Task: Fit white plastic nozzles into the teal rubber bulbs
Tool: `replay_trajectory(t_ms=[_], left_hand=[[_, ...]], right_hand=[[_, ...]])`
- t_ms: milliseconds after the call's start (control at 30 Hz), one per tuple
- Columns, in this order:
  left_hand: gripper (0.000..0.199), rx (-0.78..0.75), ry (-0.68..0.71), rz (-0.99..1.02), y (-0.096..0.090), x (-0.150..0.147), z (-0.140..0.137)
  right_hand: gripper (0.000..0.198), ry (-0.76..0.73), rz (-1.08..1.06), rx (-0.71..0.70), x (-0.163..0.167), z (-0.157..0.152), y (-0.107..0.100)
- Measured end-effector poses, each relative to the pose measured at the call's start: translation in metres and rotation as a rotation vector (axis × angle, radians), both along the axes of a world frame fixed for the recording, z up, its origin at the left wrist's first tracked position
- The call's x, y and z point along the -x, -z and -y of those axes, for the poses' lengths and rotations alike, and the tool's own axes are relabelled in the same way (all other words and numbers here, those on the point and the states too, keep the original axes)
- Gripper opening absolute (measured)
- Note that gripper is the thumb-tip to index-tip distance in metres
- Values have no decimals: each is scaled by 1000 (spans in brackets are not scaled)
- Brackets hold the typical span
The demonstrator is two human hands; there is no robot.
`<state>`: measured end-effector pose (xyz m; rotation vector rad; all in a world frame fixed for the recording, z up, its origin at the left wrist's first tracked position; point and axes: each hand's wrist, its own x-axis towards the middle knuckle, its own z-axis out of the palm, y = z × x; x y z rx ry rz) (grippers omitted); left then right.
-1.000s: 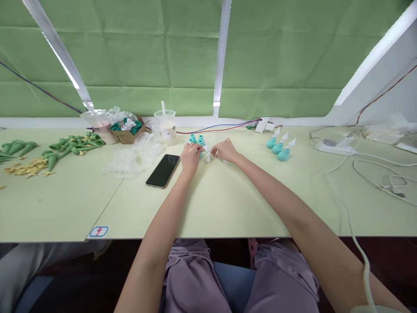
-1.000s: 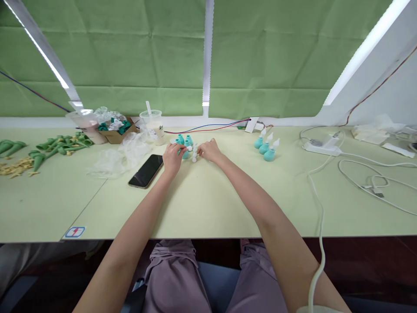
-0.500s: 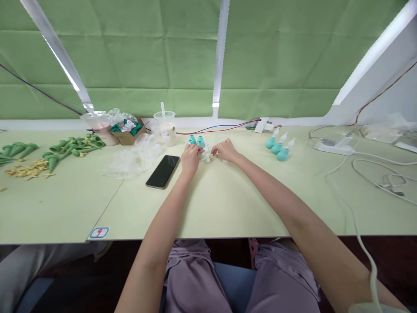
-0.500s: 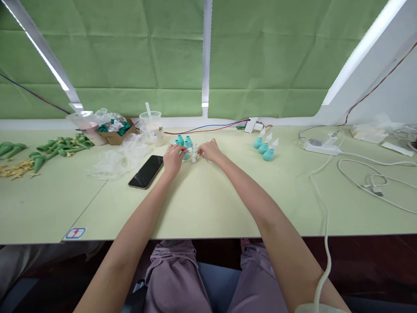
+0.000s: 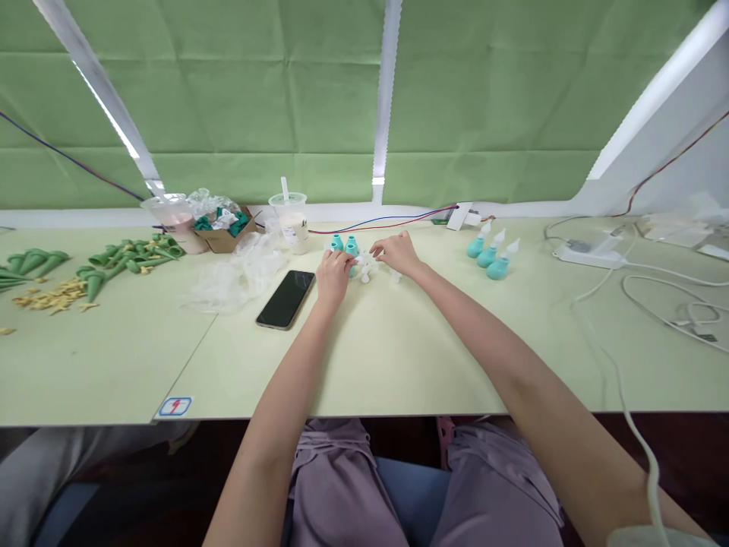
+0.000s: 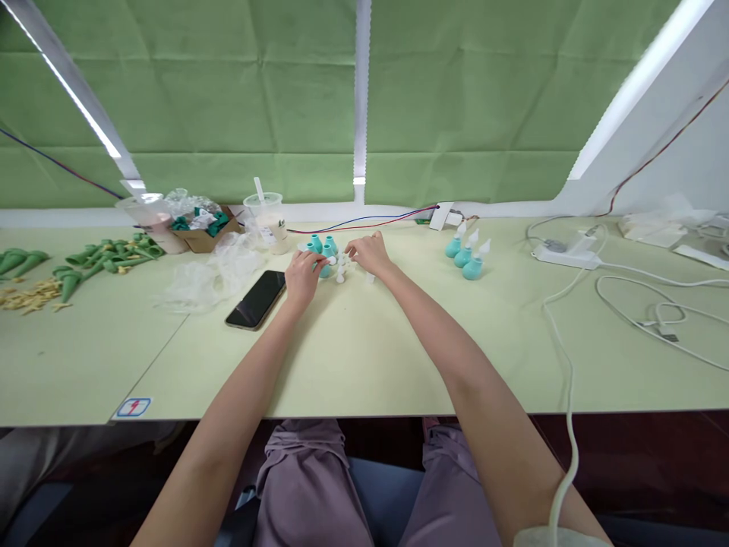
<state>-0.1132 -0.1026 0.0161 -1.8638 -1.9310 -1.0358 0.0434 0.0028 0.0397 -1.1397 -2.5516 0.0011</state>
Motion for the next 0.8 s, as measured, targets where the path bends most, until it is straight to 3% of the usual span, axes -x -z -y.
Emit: replay_trajectory(t_ms=[133,433,667,800], left_hand=[[20,-10,8,-1,0,1,0],[22,-4,14,-5,1,2,-2],[20,17,45,-20,-1,-1,0],[20,10,86,-41,-2,-7,1]], right_hand=[[18,-34,19,72,5,-1,1],[16,-45,64,56,11,5,10],[17,-27,-193,74,-4,10,-4],[25,-199,-290,181,-17,27,-14]])
